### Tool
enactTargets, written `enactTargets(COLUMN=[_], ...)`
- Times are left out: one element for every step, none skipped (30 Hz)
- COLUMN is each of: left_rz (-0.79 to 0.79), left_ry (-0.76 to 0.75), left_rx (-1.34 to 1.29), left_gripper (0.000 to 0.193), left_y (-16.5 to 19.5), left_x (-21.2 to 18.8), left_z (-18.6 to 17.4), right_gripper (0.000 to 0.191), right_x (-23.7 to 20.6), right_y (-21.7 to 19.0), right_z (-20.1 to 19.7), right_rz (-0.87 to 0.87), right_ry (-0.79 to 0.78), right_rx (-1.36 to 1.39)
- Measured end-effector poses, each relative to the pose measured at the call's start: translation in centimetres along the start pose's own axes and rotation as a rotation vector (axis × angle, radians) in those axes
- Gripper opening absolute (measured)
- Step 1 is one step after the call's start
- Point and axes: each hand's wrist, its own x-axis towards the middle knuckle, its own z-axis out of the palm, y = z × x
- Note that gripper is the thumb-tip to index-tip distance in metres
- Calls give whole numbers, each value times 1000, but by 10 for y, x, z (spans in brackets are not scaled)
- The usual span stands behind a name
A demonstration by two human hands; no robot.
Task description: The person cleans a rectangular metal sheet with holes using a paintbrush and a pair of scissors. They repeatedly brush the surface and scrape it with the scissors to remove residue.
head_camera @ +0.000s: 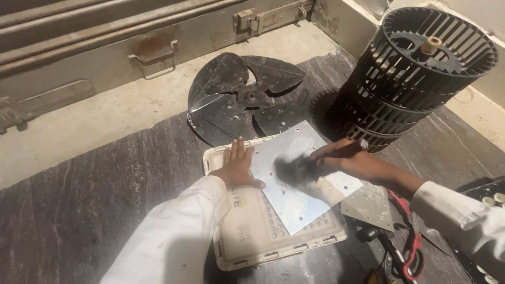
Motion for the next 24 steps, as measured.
enactTargets(left_rz=[-2, -8, -17, -12, -3, 4, 3, 4, 2, -1, -4, -2, 2, 5, 8, 8, 7, 7, 5, 4, 1, 4, 14, 27], left_ry=[-12, -24, -41, -40, -34, -27, -35, -44, -51, -45, -43, -43, -46, -50, -53, -61, -71, -80, -82, -83, -83, -81, -73, -64], left_rx=[-14, -23, -35, -33, -34, -32, -34, -36, -35, -31, -28, -24, -33, -44, -60, -67, -69, -72, -71, -69, -66, -71, -79, -86], left_gripper=[142, 142, 141, 141, 142, 142, 142, 142, 141, 141, 142, 142, 142, 142, 142, 142, 143, 143, 143, 143, 143, 144, 145, 146], left_y=[1, 1, 0, 0, -1, -2, -2, -3, -4, -4, -5, -5, -6, -7, -7, -8, -9, -9, -11, -11, -12, -13, -13, -14], left_x=[0, 0, -1, -2, -2, -1, -1, 0, 1, 2, 2, 3, 4, 4, 4, 5, 5, 5, 6, 7, 8, 8, 8, 10], left_z=[0, -2, -2, -3, -3, -4, -4, -3, -3, -2, -1, 0, 0, 1, 2, 2, 2, 3, 3, 4, 4, 4, 5, 5], right_gripper=[32, 30, 27, 26, 29, 33, 37, 35, 33, 31, 31, 31, 31, 31, 32, 32, 33, 35, 36, 37, 38, 39, 32, 29], right_x=[0, 0, 1, 2, 2, 3, 2, 1, -1, -3, -6, -9, -10, -11, -11, -9, -8, -6, -5, -6, -6, -9, -11, -12], right_y=[0, 0, -2, -5, -9, -14, -18, -21, -23, -25, -23, -22, -21, -20, -19, -18, -18, -17, -14, -10, -5, 2, 9, 15], right_z=[0, 1, -1, -2, -7, -10, -11, -10, -6, -2, 8, 15, 16, 17, 14, 9, -2, -11, -14, -17, -12, -4, 9, 19], right_rz=[13, -23, -55, -82, -122, -167, -212, -191, -172, -158, -89, -16, 56, 8, -37, -86, -55, -23, 7, 43, 77, 112, -35, -183], right_ry=[-94, -58, -26, 4, 111, 219, 325, 276, 228, 178, 106, 37, -32, 39, 109, 177, 258, 338, 421, 384, 348, 310, 285, 262], right_rx=[36, 44, 54, 59, 15, -27, -67, -43, -16, 10, 46, 84, 119, 124, 126, 127, 99, 68, 33, -1, -32, -65, -50, -38])
